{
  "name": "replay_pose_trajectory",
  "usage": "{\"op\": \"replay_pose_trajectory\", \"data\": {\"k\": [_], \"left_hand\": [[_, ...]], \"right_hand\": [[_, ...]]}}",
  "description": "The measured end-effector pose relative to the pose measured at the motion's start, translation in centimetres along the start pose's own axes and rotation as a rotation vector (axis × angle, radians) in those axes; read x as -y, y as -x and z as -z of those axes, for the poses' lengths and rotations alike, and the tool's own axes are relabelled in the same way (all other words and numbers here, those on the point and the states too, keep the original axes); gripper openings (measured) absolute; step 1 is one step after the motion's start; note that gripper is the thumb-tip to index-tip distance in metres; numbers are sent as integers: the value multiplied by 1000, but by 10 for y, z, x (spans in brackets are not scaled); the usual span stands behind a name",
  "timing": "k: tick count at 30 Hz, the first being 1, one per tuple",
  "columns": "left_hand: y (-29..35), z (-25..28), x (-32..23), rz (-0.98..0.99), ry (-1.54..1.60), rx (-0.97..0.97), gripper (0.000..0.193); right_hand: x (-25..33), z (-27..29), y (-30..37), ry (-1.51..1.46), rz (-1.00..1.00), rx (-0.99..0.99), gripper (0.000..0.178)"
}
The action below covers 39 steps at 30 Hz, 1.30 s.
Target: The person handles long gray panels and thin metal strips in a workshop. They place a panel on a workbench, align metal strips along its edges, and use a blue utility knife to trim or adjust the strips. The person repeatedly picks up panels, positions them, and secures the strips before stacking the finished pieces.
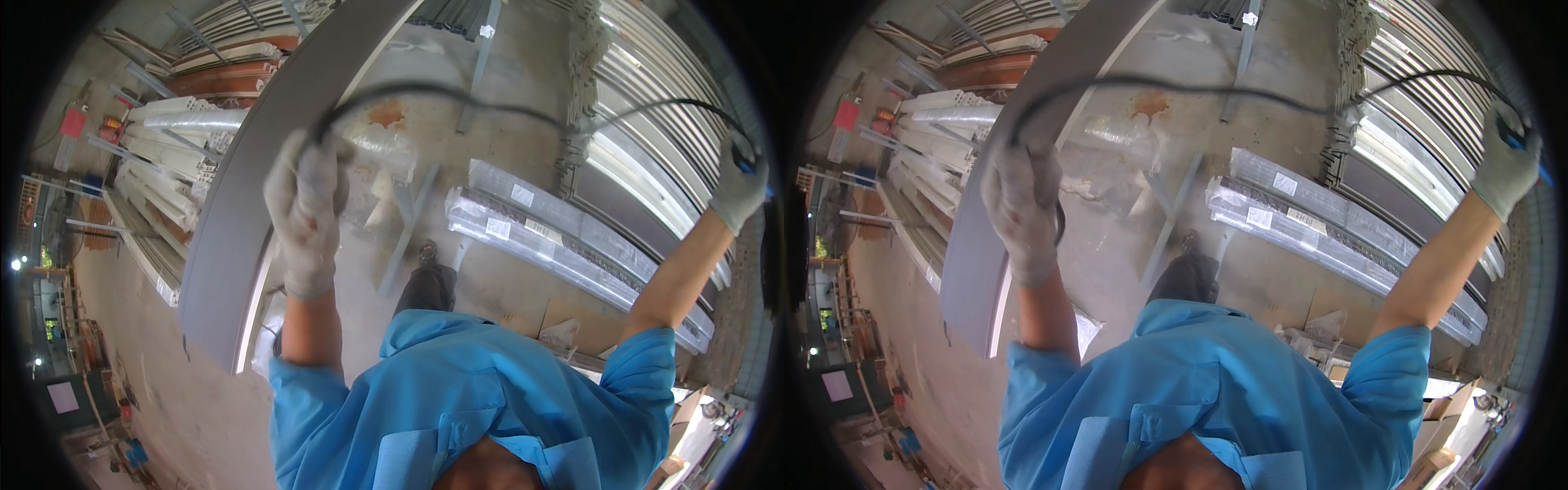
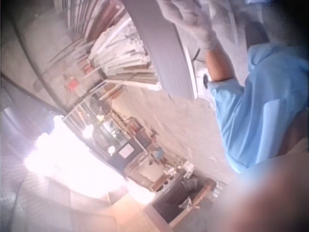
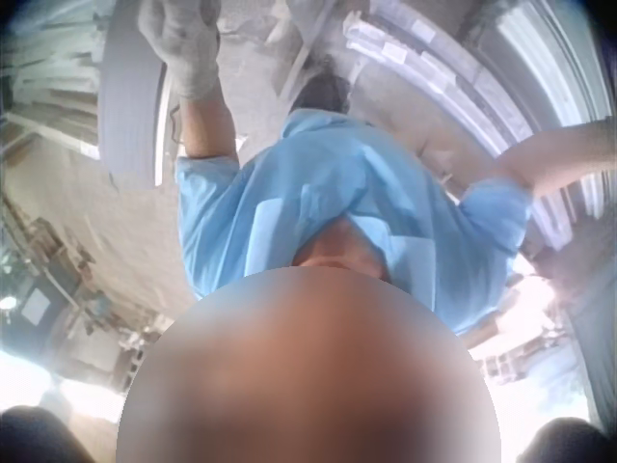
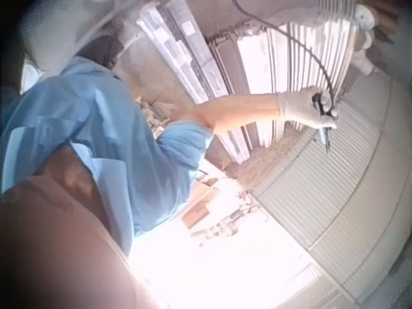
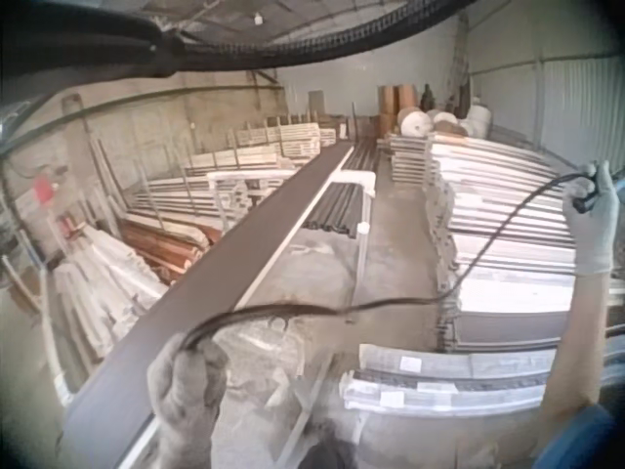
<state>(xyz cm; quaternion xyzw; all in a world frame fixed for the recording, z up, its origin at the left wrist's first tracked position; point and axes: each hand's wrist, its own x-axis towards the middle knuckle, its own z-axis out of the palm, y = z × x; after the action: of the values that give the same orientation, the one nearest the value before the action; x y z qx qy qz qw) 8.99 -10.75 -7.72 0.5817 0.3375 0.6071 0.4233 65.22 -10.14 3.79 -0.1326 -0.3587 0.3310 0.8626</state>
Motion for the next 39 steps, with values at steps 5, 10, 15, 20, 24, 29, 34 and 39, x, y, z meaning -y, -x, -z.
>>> {"op": "replay_pose_trajectory", "data": {"k": [5, 10, 15, 20, 24, 29, 34, 39], "left_hand": [[-110, -57, 27, -180, -77, -26, 35], [-204, -56, 175, -41, -35, 55, 20], [-223, -20, 323, -127, -1075, 557, 15], [-202, -2, 354, 14, -1200, 501, 12], [-211, 7, 326, 332, -1023, 536, 24], [-210, 8, 304, 330, -1112, 409, 26], [-204, 14, 300, 363, -1171, 441, 30], [-234, -39, 295, 369, -1560, 587, 42]], "right_hand": [[-118, 30, -62, -236, -216, -45, 20], [-291, 53, -101, 754, -271, -49, 25], [-374, 78, -74, 937, -494, -224, 35], [-383, 91, -41, 917, -529, -223, 43], [-382, 107, -25, 1022, -602, -340, 46], [-389, 148, -23, 769, -694, -559, 31], [-401, 224, -44, 509, -806, -433, 16], [-440, 366, -87, 450, -869, -545, 19]]}}
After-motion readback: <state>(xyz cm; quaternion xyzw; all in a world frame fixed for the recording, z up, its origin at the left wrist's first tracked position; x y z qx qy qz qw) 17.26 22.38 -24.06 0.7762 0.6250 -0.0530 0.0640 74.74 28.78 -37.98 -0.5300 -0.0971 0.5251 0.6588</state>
